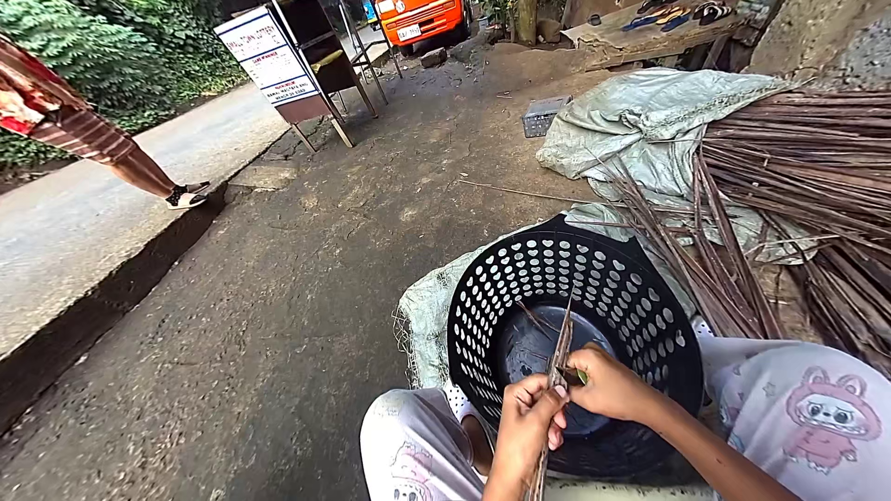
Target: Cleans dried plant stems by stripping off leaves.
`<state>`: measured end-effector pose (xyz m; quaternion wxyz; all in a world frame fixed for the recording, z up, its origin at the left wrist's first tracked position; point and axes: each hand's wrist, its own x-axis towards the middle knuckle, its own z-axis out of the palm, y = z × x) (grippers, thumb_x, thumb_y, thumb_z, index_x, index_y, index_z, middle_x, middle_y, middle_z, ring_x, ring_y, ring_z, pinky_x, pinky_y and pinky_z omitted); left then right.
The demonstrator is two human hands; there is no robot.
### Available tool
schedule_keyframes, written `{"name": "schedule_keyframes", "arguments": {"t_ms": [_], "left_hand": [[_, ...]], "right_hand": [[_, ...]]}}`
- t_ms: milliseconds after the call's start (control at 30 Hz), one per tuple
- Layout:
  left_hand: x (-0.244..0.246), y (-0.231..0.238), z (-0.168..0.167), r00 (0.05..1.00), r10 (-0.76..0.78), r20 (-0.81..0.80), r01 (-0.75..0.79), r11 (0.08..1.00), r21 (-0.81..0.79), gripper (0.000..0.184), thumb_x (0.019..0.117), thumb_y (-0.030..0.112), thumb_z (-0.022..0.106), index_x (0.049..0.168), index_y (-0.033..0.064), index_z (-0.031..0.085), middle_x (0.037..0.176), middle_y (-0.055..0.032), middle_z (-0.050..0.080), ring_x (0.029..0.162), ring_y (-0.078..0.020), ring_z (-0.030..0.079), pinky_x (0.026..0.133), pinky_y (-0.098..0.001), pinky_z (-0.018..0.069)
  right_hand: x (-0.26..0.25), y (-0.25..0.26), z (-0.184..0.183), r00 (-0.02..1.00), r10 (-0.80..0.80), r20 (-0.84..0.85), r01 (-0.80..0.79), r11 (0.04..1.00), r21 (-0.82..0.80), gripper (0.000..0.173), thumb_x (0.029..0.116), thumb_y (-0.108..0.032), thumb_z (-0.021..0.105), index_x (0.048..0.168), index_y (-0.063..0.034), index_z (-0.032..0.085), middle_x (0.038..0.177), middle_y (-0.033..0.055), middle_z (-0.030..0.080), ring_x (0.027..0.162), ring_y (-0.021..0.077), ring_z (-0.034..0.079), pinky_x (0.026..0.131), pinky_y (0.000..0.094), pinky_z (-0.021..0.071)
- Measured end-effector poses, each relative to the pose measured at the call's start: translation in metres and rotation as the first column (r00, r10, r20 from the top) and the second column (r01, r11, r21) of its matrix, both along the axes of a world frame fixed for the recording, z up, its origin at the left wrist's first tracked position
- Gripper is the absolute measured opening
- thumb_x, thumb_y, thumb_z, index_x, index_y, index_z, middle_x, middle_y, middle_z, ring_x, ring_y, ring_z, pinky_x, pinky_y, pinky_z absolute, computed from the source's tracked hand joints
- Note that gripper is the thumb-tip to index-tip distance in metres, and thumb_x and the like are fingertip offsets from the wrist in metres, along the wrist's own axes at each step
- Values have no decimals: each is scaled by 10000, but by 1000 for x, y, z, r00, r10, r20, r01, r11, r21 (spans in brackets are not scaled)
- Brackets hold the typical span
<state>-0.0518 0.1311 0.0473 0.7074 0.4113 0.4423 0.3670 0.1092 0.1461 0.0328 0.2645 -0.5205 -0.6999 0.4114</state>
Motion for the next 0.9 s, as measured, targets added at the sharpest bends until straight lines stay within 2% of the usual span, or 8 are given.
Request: {"name": "schedule_keyframes", "arguments": {"t_ms": [67,333,467,567,733,900], "left_hand": [[0,0,0,1000,7,-10,-6,1000,3,295,946,-99,433,780,81,598,544,138,532,438,98,460,449,-72,391],[1,3,2,999,38,-7,-38,999,-7,309,961,-101,424,768,75,589,536,127,530,431,90,459,445,-74,392],[-1,4,2,999,37,-10,-37,999,-17,315,965,-110,419,770,71,587,532,127,527,430,93,457,441,-72,390],[-2,3,0,1000,11,-14,-12,1000,-14,322,957,-114,416,770,76,597,534,130,534,435,99,461,446,-68,389],[-2,0,0,999,15,-40,-17,999,-44,322,956,-125,417,763,70,587,531,124,526,428,97,454,440,-70,384],[-3,1,-2,999,-11,-53,7,998,-68,325,966,-123,404,770,68,581,531,118,526,428,91,453,444,-73,389]], "right_hand": [[-3,-1,-4,999,-48,12,46,992,122,178,757,9,707,647,98,599,572,180,538,561,294,539,564,468,409],[-18,-4,-8,974,-223,28,212,954,213,116,725,26,704,678,97,625,572,199,554,558,342,575,548,499,424],[-18,-1,-10,977,-213,5,209,962,174,133,735,23,710,680,103,620,584,197,557,569,327,567,563,492,421],[-18,1,-15,959,-282,-23,282,949,141,136,768,12,696,700,107,624,588,180,549,575,295,549,572,469,418],[-16,10,-13,936,-350,20,350,936,32,125,832,19,669,855,142,683,732,264,639,730,403,636,694,569,462],[-11,22,-15,906,-414,92,419,907,-42,146,886,6,639,915,147,667,784,283,637,788,424,631,731,572,450]]}}
